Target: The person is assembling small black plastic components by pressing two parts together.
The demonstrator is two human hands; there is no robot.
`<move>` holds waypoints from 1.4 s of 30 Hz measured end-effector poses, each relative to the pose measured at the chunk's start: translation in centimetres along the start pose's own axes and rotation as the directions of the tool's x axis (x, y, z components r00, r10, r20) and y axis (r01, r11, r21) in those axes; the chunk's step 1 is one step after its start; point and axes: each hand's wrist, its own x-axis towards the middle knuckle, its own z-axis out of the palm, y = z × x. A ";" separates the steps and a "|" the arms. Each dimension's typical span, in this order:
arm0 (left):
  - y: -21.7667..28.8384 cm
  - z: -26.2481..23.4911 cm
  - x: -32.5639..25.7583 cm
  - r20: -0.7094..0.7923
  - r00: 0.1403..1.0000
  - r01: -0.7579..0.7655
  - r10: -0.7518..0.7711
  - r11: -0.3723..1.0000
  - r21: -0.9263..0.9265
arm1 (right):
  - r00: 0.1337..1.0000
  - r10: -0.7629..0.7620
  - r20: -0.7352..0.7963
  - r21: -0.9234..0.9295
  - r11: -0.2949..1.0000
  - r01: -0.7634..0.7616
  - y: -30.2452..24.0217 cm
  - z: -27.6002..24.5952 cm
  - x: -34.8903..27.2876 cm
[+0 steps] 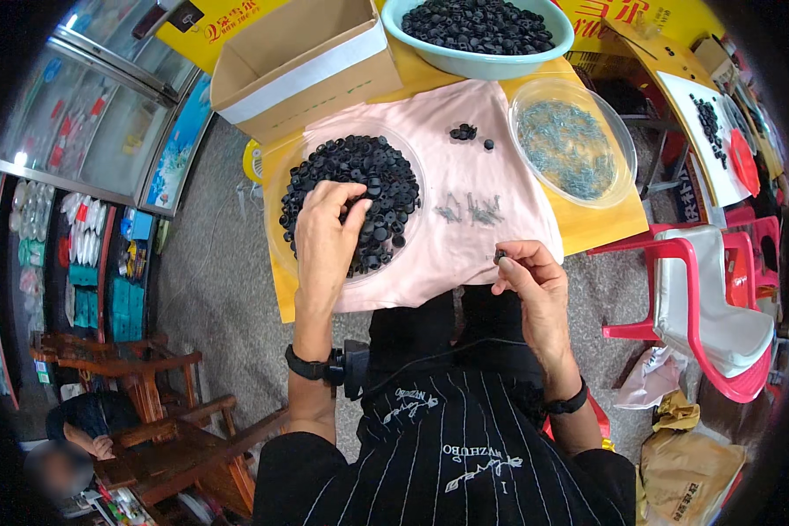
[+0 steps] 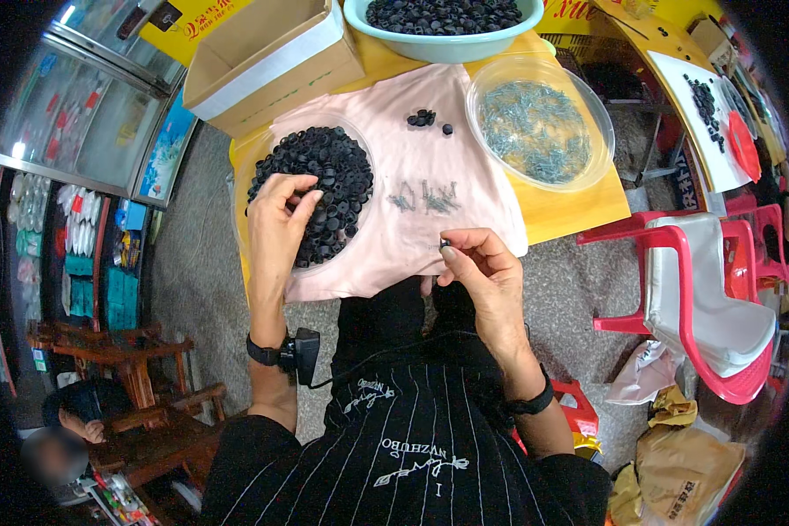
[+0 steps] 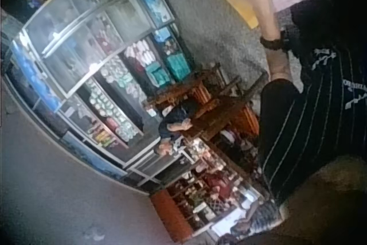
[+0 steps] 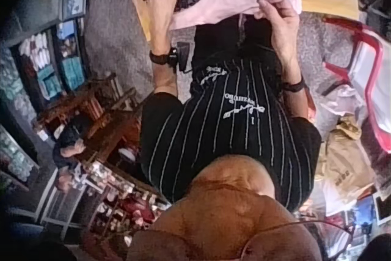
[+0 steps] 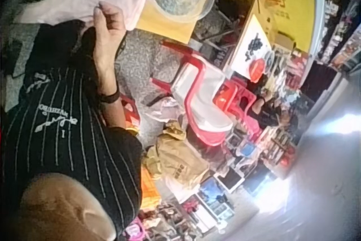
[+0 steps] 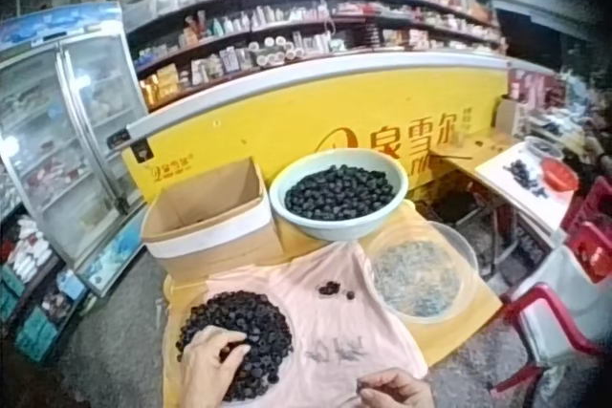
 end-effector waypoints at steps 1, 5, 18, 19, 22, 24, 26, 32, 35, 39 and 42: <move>-0.4 0.3 0.3 -0.015 0.998 -0.064 0.065 0.996 0.057 | 1.000 -0.003 -0.002 -0.002 1.000 0.003 0.0 0.0 0.0; -0.2 1.5 1.2 0.038 0.996 -0.093 0.086 0.967 0.238 | 1.000 0.000 0.002 0.022 1.000 0.000 -0.4 0.5 -0.2; 0.4 1.2 0.6 -0.055 0.982 -0.174 0.182 0.977 0.127 | 1.000 -0.003 0.005 0.028 1.000 0.003 -0.6 0.2 -0.4; 1.0 1.1 0.4 -0.039 0.992 -0.121 0.121 0.993 -0.009 | 1.000 -0.003 -0.001 0.031 1.000 0.003 -0.6 0.2 -0.4; 1.6 1.3 -0.8 0.037 0.999 0.003 0.011 0.934 -0.357 | 1.000 -0.003 0.013 0.053 0.999 0.003 -0.9 0.3 -0.3; 1.8 1.8 -1.8 0.169 0.984 0.165 -0.061 0.678 -0.716 | 0.999 -0.004 0.033 0.012 1.000 0.003 -1.2 0.4 -0.4; 2.5 2.5 -2.5 0.208 0.976 0.203 -0.059 0.588 -0.783 | 1.000 -0.008 0.027 0.018 1.000 0.008 -1.5 0.5 -0.5; 5.2 4.7 -4.1 0.278 0.959 0.239 0.054 0.370 -0.898 | 0.999 0.033 0.039 0.137 0.990 -0.038 -1.9 0.1 -0.8; 6.4 6.0 -4.6 0.297 0.943 0.226 0.150 0.365 -0.903 | 0.996 0.085 0.027 0.288 0.953 -0.090 -1.8 -1.3 -0.8; 8.0 7.0 -5.3 0.354 0.929 0.303 0.105 0.331 -0.894 | 0.996 0.088 -0.001 0.356 0.931 -0.082 -1.6 -2.5 -1.0; 8.5 8.1 -5.7 0.329 0.937 0.282 0.121 0.299 -0.912 | 0.997 0.078 0.008 0.387 0.919 -0.075 -1.7 -3.1 -1.1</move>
